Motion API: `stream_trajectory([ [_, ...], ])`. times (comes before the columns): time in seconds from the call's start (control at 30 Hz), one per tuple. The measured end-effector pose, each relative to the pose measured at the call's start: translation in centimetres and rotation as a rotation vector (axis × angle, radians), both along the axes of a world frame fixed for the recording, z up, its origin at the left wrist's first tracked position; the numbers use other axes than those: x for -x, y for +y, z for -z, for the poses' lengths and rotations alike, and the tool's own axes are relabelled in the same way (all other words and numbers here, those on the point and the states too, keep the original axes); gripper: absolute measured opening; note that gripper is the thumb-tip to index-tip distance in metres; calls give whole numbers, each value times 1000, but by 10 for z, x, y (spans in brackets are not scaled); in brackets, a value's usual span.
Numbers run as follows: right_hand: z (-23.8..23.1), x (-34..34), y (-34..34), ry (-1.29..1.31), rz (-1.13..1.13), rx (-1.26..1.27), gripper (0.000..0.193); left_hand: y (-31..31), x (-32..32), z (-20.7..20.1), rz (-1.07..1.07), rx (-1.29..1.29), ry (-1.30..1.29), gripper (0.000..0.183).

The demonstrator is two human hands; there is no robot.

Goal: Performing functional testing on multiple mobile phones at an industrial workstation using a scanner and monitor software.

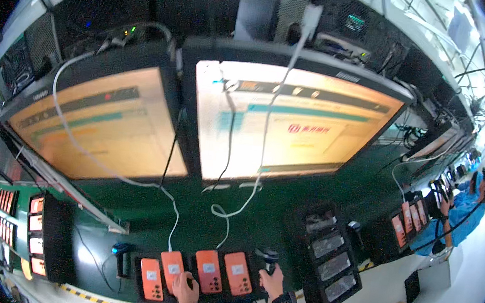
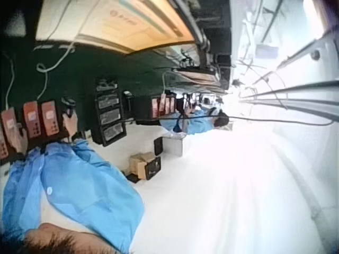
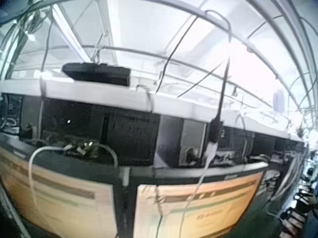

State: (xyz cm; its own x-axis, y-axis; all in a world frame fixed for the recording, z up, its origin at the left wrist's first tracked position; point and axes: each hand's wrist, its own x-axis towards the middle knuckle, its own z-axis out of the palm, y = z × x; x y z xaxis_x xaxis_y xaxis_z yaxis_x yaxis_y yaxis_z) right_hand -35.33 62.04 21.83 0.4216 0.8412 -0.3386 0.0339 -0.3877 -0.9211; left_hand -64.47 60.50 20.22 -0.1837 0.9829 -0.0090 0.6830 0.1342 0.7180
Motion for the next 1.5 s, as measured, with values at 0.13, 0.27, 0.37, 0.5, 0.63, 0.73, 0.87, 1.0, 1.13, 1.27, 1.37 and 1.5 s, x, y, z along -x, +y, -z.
stream_trajectory([
  [0.13, 54, -59, 15, -112, 115, 68, 35, 14, -32, -1, -41, -35, -67, 35],
  [0.27, 86, -77, 26, -294, -37, 213, 44, 26, -44, 10, -277, 152, -197, 42],
  [0.37, 66, -53, 42, -942, 199, -175, 43, 28, -31, 10, 28, 276, -678, 40],
  [0.5, 17, 3, 103, -487, -185, -229, 23, 8, -22, -10, -2, 258, -817, 39],
  [0.63, 2, 55, 156, -604, -568, 90, 30, -1, -24, -24, 45, 131, -809, 28],
  [0.73, 29, 83, 182, -950, -844, 346, 56, -3, -20, -29, 227, 90, -747, 20],
  [0.87, 100, 87, 196, -690, -698, -75, 54, -6, -13, -37, 289, 198, -998, 17],
  [1.0, 135, 87, 239, -715, -1009, 723, 34, -9, -16, -46, 307, 127, -1104, 19],
  [1.13, 71, 93, 205, 467, -399, -25, 20, -2, -14, -43, 331, 179, -1010, 18],
  [1.27, -26, 107, 129, 653, -525, -2, 15, 16, -8, -29, 423, 130, -956, 24],
  [1.37, -68, 111, 91, 391, -688, 33, 21, 22, -7, -23, 483, 253, -827, 20],
  [1.5, -93, 112, 63, 183, -869, -6, 21, 22, -8, -25, 433, 219, -961, 26],
])
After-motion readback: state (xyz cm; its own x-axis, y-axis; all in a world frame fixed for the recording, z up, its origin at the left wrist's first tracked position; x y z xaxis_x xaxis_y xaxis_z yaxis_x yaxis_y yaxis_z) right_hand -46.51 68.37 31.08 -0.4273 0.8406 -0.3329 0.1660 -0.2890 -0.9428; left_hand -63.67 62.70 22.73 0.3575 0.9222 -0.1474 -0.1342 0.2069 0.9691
